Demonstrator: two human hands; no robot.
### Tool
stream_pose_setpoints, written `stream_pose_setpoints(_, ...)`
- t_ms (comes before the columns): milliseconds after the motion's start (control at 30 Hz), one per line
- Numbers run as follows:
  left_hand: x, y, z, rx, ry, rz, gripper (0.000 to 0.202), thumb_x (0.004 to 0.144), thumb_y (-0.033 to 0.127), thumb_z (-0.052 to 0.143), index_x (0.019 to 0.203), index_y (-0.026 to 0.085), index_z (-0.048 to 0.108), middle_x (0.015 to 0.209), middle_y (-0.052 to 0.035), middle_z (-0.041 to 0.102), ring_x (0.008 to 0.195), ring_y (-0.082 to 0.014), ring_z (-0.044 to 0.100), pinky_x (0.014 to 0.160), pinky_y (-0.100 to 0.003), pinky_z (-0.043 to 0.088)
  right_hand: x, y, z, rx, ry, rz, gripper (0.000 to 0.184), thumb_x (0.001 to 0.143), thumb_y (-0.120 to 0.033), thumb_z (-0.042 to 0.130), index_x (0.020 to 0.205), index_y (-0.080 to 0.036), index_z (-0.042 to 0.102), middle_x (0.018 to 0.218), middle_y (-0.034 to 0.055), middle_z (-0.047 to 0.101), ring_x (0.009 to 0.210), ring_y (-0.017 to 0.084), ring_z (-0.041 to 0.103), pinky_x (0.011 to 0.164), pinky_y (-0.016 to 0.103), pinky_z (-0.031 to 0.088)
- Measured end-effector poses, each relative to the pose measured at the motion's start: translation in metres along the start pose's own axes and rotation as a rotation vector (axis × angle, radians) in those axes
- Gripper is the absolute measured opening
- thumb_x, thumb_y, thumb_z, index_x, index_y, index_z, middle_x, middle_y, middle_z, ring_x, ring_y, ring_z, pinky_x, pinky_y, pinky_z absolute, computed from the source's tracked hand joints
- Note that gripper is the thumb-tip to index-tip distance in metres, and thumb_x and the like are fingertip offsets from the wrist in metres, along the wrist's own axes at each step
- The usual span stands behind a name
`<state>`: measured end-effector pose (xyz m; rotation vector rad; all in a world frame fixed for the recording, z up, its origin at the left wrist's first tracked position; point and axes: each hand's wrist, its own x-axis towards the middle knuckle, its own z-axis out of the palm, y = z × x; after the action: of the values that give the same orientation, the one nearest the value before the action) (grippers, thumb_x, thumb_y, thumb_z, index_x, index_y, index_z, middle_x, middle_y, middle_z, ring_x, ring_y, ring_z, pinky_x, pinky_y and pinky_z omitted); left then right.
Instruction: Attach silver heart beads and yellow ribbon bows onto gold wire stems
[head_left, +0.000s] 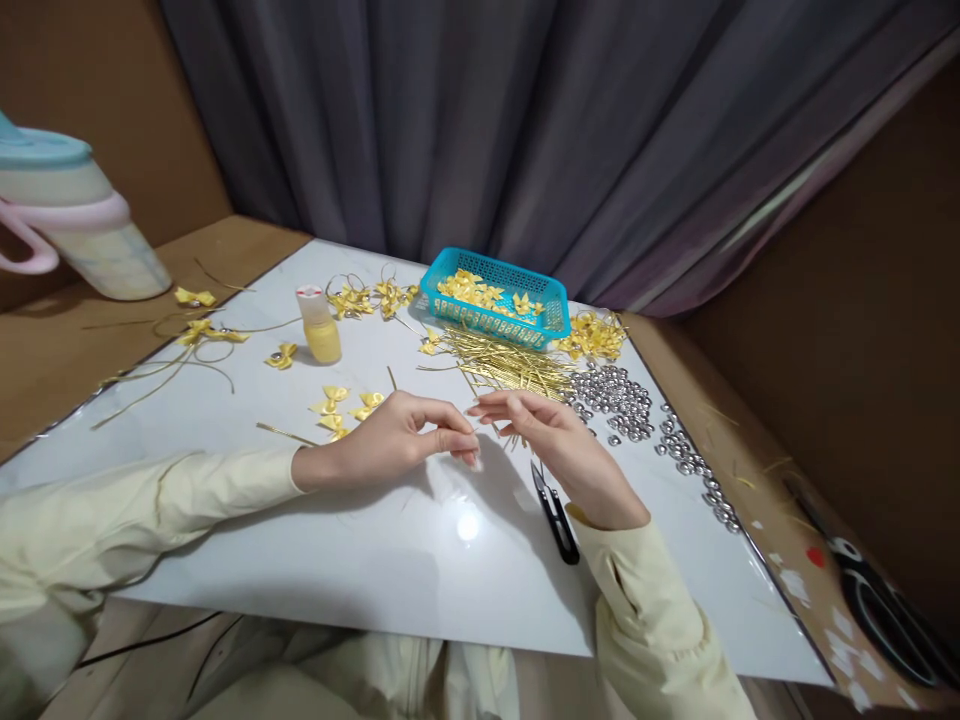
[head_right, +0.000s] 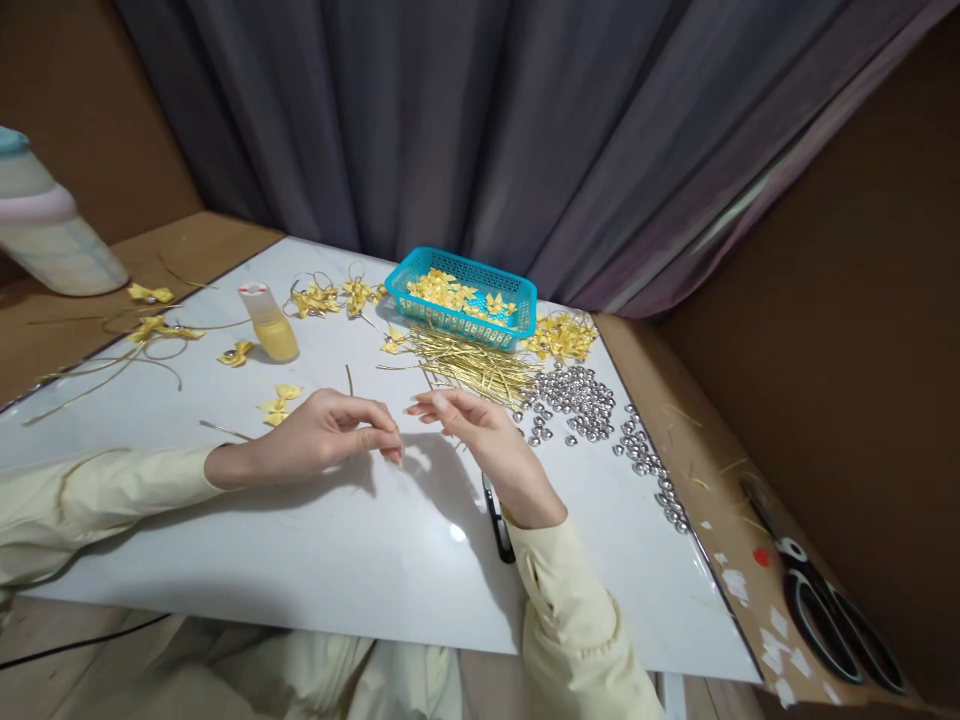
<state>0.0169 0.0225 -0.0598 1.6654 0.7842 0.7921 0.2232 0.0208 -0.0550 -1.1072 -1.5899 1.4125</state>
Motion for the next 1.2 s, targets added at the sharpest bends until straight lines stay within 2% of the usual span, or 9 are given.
stream_pose_setpoints(133,0.0,0.0,0.0,-0.075,-0.037,-0.055,0.017,0.085,0.026,0.063,0.073,0.016,0.07,0.075,-0.0003,0.074,0.074,-0.0119,0.067,0.071,-0.021,0.05,0.001,0.002,0.01,0.072,-0.026,-0.032,0.029,0.08,-0.049,0.067,0.085,-0.021,0.065,0.074,0.0001,0.068,0.071,0.014,0.062,0.066,0.027,0.045)
stream_pose_setpoints(267,0.0,0.0,0.0,-0.167,-0.068,-0.088,0.016,0.085,0.029,0.065,0.076,0.016,0.07,0.075,-0.0016,0.075,0.076,-0.0137,0.068,0.071,-0.023,0.051,0.001,0.001,0.018,0.096,-0.028,-0.032,0.029,0.08,-0.046,0.069,0.074,-0.02,0.058,0.059,-0.0028,0.061,0.055,0.012,0.054,0.056,0.026,0.042)
stream_pose_setpoints(467,0.0,0.0,0.001,-0.172,-0.086,-0.086,0.015,0.085,0.024,0.063,0.075,0.015,0.069,0.073,-0.0013,0.074,0.072,-0.0121,0.066,0.068,-0.021,0.049,0.001,0.01,0.019,0.04,-0.011,-0.074,0.034,0.085,-0.051,0.062,0.074,-0.021,0.051,0.055,-0.0041,0.057,0.049,0.011,0.047,0.051,0.025,0.037)
stream_pose_setpoints(700,0.0,0.002,0.001,-0.129,-0.076,-0.118,0.014,0.084,0.021,0.063,0.072,0.015,0.069,0.067,0.0005,0.072,0.067,-0.0101,0.064,0.066,-0.019,0.048,0.001,0.016,0.023,-0.259,0.097,-0.165,0.048,0.091,-0.059,0.045,0.061,-0.022,0.044,0.05,-0.005,0.048,0.047,0.011,0.043,0.054,0.026,0.035)
stream_pose_setpoints(1033,-0.001,0.004,0.003,-0.008,-0.081,-0.127,0.019,0.083,0.026,0.062,0.069,0.015,0.068,0.067,-0.0006,0.071,0.065,-0.0115,0.062,0.063,-0.02,0.047,0.0,0.013,0.028,-0.231,0.134,-0.06,0.056,0.086,-0.062,0.051,0.047,-0.024,0.039,0.035,-0.0056,0.038,0.035,0.011,0.035,0.042,0.026,0.031)
stream_pose_setpoints(1200,-0.002,0.001,0.004,0.032,-0.105,-0.085,0.02,0.084,0.026,0.061,0.067,0.016,0.068,0.068,-0.0002,0.071,0.066,-0.0113,0.063,0.065,-0.02,0.047,0.0,0.015,0.029,-0.183,0.132,0.017,0.06,0.082,-0.064,0.055,0.04,-0.023,0.04,0.032,-0.0046,0.04,0.032,0.009,0.034,0.043,0.026,0.032)
